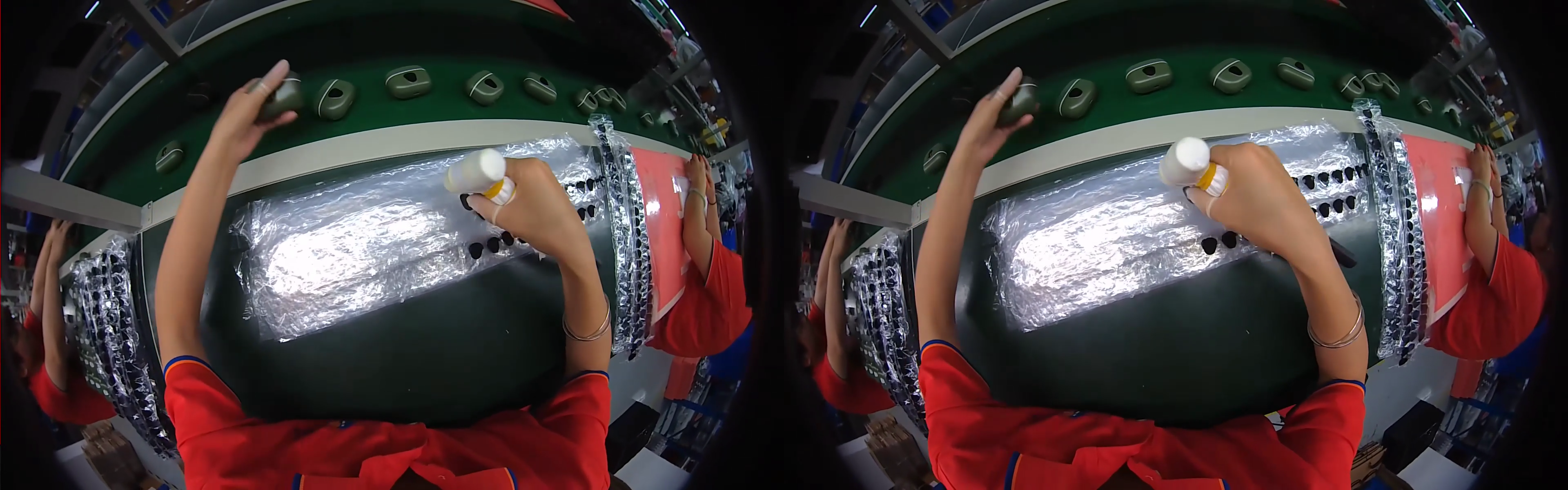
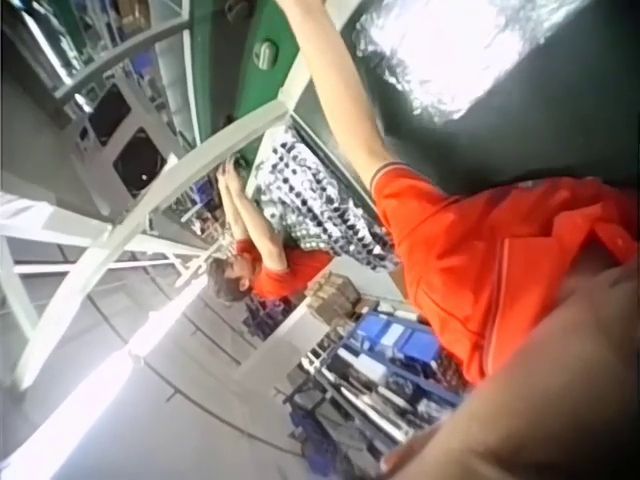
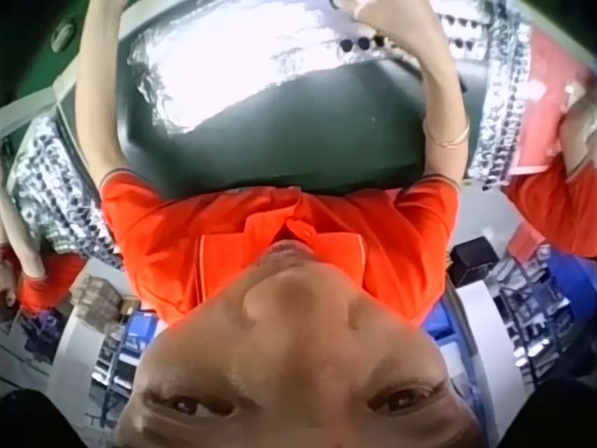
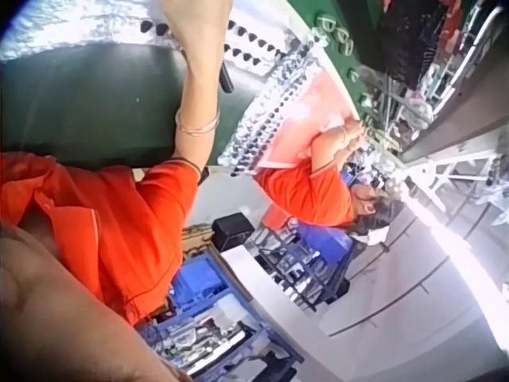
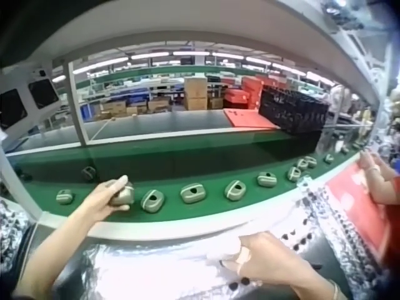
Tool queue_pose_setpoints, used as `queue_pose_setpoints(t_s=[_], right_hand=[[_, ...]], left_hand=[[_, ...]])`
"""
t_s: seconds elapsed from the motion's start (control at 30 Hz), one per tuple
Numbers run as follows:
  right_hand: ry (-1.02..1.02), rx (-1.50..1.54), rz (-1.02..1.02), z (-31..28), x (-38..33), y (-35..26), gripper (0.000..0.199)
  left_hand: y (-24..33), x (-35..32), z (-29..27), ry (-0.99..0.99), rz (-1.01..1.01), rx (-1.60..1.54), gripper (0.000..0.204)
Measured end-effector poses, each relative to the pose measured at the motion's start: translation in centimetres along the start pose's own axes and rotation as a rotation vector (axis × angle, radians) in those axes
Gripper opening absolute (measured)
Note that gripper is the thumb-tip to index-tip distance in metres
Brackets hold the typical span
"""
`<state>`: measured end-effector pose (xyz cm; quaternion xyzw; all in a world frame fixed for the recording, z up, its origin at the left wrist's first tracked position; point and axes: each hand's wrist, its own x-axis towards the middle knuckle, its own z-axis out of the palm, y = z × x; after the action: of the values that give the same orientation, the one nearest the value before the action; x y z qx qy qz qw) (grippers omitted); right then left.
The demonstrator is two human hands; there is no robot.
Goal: The person assembles electronic components onto a circuit strip by applying adhesive from an applicator bottle, then secures the components into plastic housings using a mallet.
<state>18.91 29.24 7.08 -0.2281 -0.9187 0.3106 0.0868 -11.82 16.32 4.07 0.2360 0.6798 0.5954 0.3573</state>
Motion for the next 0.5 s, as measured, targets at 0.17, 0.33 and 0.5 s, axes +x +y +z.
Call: queue_pose_setpoints(t_s=[0.17,0.33,0.5], right_hand=[[0.18,0.278,-0.175,0.3,-0.8,-0.8,0.023],[0.162,0.382,-0.057,0.4,-1.4,-2.9,0.026],[0.172,0.35,-0.123,1.7,-1.7,-2.5,0.026]], left_hand=[[-1.9,-7.1,7.7,-0.387,-0.106,-0.28,0.045],[-2.4,-11.2,11.2,-0.611,0.039,-0.158,0.062],[-2.4,-12.7,12.1,-0.556,0.101,-0.112,0.059]])
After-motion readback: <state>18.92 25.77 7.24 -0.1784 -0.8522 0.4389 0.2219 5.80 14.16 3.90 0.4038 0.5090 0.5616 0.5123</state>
